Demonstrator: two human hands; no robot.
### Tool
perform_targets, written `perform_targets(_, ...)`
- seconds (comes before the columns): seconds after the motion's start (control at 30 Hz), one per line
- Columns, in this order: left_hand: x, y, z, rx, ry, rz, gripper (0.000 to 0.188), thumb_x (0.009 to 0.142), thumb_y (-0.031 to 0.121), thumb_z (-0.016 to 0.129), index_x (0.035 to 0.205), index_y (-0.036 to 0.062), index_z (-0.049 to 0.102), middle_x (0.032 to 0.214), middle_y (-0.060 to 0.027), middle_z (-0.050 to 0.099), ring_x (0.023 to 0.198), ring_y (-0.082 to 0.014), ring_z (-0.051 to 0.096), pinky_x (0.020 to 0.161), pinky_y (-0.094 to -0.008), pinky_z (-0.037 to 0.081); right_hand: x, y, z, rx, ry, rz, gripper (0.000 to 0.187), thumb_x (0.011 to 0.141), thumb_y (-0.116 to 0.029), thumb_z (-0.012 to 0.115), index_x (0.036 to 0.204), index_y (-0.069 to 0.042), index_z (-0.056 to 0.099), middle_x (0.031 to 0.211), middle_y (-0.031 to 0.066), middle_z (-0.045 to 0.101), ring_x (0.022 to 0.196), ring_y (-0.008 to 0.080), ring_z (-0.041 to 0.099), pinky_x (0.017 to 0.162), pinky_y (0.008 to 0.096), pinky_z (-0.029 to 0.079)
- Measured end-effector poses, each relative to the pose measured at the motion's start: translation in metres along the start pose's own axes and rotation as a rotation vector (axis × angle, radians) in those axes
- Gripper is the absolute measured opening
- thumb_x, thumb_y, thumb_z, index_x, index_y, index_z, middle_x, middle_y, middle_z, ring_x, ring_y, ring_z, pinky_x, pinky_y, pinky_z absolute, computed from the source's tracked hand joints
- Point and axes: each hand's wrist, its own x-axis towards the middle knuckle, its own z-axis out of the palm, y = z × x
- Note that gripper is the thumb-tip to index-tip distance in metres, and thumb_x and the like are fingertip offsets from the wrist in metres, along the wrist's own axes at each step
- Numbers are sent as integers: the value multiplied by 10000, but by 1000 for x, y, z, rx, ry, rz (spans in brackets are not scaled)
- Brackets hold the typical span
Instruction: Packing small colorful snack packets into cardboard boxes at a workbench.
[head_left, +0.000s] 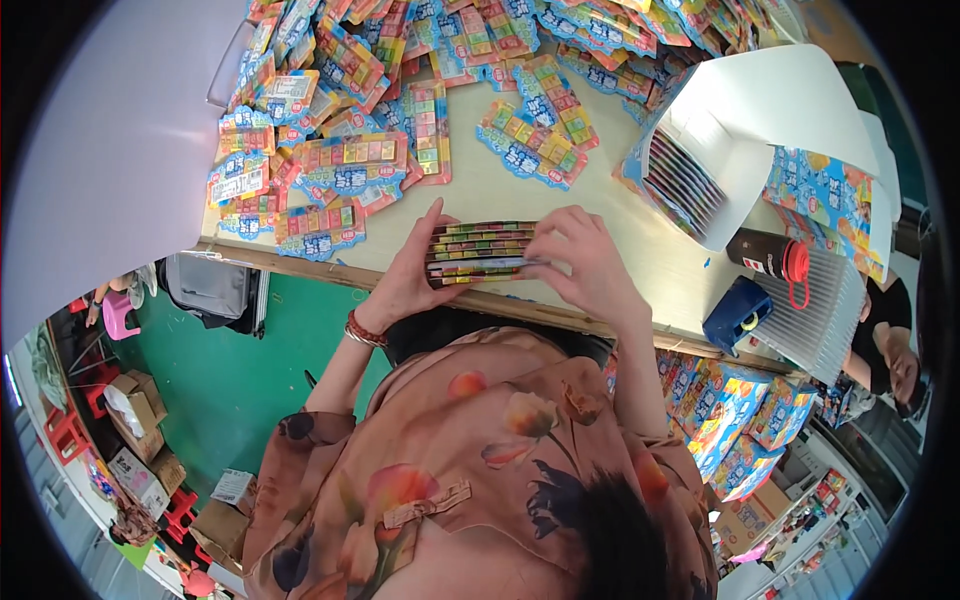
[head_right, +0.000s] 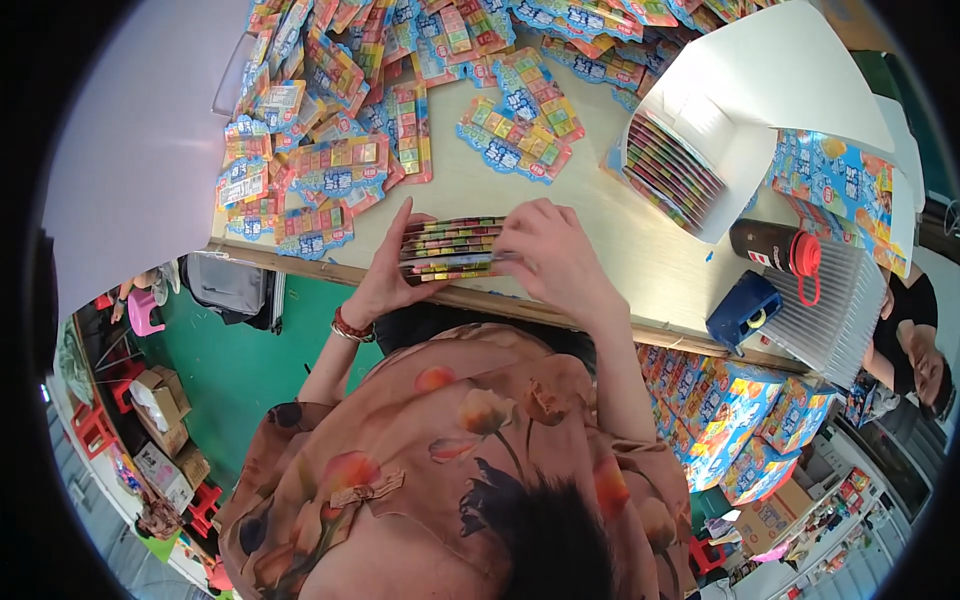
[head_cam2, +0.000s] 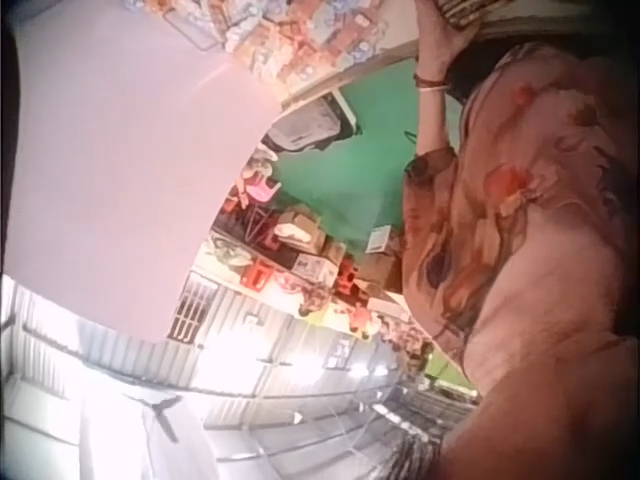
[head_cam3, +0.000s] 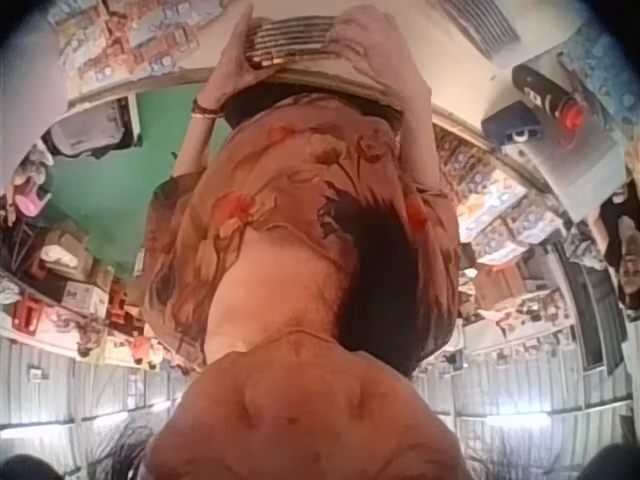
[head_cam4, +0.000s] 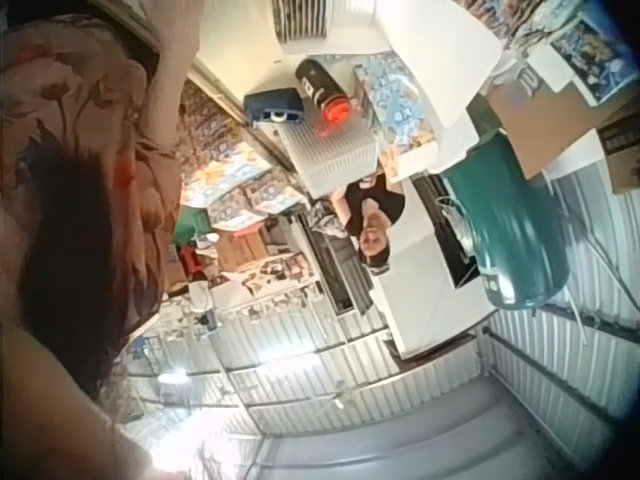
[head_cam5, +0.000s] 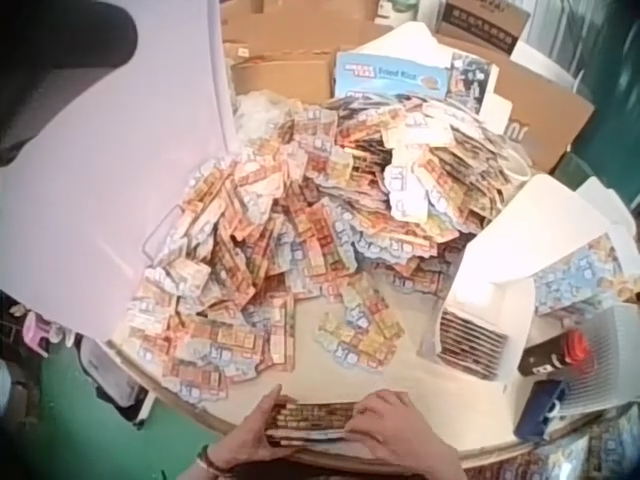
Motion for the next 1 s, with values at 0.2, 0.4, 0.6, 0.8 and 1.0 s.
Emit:
perform_targets(0.2, 4, 6, -8, 25, -67, 12, 1109, 691, 63, 834, 1507, 71, 82, 1337, -160, 424, 1226, -273, 482, 1025, -364, 419, 0, 11, -9, 402, 451, 231, 130, 818, 51, 609, 915, -1, 678, 852, 90, 674, 800, 197, 641, 721, 286, 496)
perform_targets(0.4, -5, -2, -2, 155, 24, 68, 1118, 670, 47, 838, 1503, 91, 94, 1441, -157, 321, 1271, -281, 439, 1046, -394, 406, 11, 66, 32, 618, 102, 309, 151, 922, -43, 553, 972, 48, 662, 946, 81, 679, 917, 156, 621, 835, 269, 473)
perform_targets(0.6, -2, -9, 9, -171, 90, -16, 1309, 623, 87, 873, 1512, 129, -87, 1498, -177, 226, 1311, -282, 381, 1031, -374, 407, -16, 59, 74, 983, 64, 340, 460, 1023, -312, 350, 1032, 47, 638, 1029, 109, 647, 992, 196, 593, 945, 310, 418)
perform_targets(0.8, 20, -9, 1, 48, 54, 44, 1063, 572, 129, 884, 1417, 42, 246, 1211, -156, 425, 1109, -293, 458, 991, -367, 390, -11, 52, 74, 979, 129, 455, 518, 1017, -392, 310, 1066, 31, 606, 991, 75, 632, 949, 172, 579, 934, 301, 409)
perform_targets(1.0, 31, -8, -2, 59, -3, 93, 786, 571, 151, 881, 1203, 49, 425, 1107, -142, 468, 1039, -297, 473, 919, -358, 418, 53, 78, 33, -48, 506, 304, 302, 797, -155, 687, 1081, -72, 627, 1027, 115, 633, 985, 274, 571, 856, 370, 452)
